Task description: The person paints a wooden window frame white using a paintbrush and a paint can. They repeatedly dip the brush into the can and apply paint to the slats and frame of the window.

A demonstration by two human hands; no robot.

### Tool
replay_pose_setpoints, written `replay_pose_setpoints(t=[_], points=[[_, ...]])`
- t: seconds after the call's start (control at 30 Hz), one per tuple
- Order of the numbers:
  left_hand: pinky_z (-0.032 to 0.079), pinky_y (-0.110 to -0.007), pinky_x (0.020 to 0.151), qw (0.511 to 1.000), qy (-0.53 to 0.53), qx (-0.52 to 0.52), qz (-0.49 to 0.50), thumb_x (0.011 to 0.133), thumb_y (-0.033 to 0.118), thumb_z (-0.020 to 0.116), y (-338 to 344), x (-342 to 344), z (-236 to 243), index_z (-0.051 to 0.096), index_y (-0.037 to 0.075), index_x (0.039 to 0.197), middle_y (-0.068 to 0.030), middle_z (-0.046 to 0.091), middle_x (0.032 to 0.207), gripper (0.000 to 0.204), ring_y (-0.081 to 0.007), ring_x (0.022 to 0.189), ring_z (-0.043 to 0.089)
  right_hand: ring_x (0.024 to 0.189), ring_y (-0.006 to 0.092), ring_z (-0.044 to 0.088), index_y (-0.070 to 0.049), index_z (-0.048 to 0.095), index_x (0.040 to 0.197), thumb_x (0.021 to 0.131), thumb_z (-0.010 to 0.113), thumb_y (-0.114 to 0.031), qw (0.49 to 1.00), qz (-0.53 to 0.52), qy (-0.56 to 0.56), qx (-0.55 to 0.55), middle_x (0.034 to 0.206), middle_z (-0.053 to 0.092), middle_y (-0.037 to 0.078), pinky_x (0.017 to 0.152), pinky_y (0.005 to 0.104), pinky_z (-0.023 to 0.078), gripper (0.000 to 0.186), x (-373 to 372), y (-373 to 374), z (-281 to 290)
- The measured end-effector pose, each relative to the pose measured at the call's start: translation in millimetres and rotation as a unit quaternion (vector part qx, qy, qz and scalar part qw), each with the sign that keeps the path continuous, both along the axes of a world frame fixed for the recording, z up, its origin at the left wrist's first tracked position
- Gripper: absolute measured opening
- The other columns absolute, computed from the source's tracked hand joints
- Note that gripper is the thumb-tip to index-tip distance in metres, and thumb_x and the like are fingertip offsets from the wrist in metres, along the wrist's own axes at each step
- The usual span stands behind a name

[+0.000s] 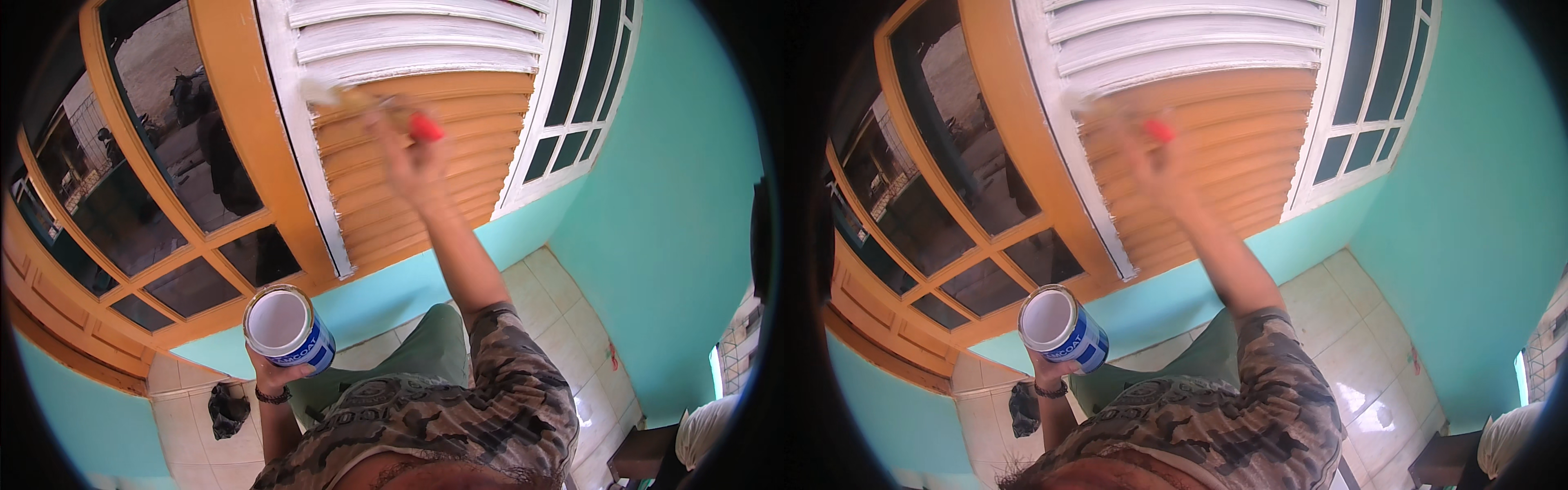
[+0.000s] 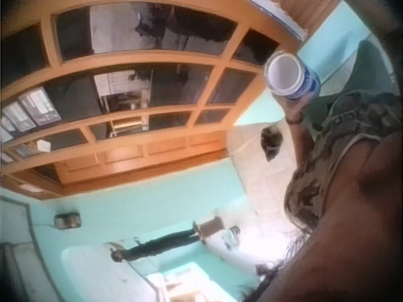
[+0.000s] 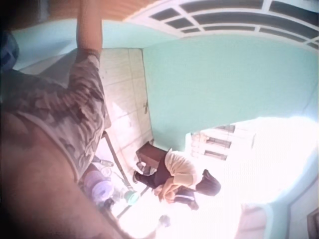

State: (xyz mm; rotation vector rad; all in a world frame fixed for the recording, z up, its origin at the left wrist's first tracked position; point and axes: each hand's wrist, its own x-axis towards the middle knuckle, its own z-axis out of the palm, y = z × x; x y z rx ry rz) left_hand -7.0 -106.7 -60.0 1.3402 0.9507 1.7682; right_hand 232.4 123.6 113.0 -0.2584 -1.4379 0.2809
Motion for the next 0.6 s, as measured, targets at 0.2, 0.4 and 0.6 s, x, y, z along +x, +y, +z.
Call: replay_pose_setpoints(t=[0.2, 0.4, 0.6], points=[[0.054, -0.037, 0.095, 1.000, -0.003, -0.010, 0.028, 0.050, 0.020, 0.100, -13, -12, -11, 0.044, -0.006, 0.137, -0.0135, 0.063, 0.121, 0.107, -0.0223, 0.108, 0.065, 0.091, 0.0249, 0.072, 0.005, 0.054, 0.114, 0.098, 0.066, -0.012, 0.953, -0.132, 0.271, -0.034, 0.103, 0.065, 0.017, 0.062, 0.0309, 0.063, 0.027, 107, 22, -10], [0.054, -0.038, 0.098, 0.999, -0.035, -0.017, -0.003, 0.050, 0.021, 0.100, -2, -3, -17, 0.044, -0.004, 0.139, -0.0132, 0.062, 0.124, 0.108, -0.0235, 0.111, 0.063, 0.088, 0.0212, 0.071, 0.004, 0.054, 0.116, 0.097, 0.068, -0.010, 0.945, -0.159, 0.285, -0.029, 0.103, 0.065, 0.014, 0.062, 0.0292, 0.062, 0.028, 153, 27, -33], [0.053, -0.039, 0.100, 0.998, -0.014, -0.040, -0.050, 0.049, 0.026, 0.103, 12, 6, -36, 0.034, -0.004, 0.145, -0.0152, 0.056, 0.132, 0.122, -0.0247, 0.117, 0.060, 0.085, 0.0139, 0.065, 0.001, 0.061, 0.110, 0.094, 0.072, -0.013, 0.897, -0.341, 0.281, 0.027, 0.098, 0.066, 0.009, 0.067, 0.0270, 0.060, 0.024, 195, 86, 25]])
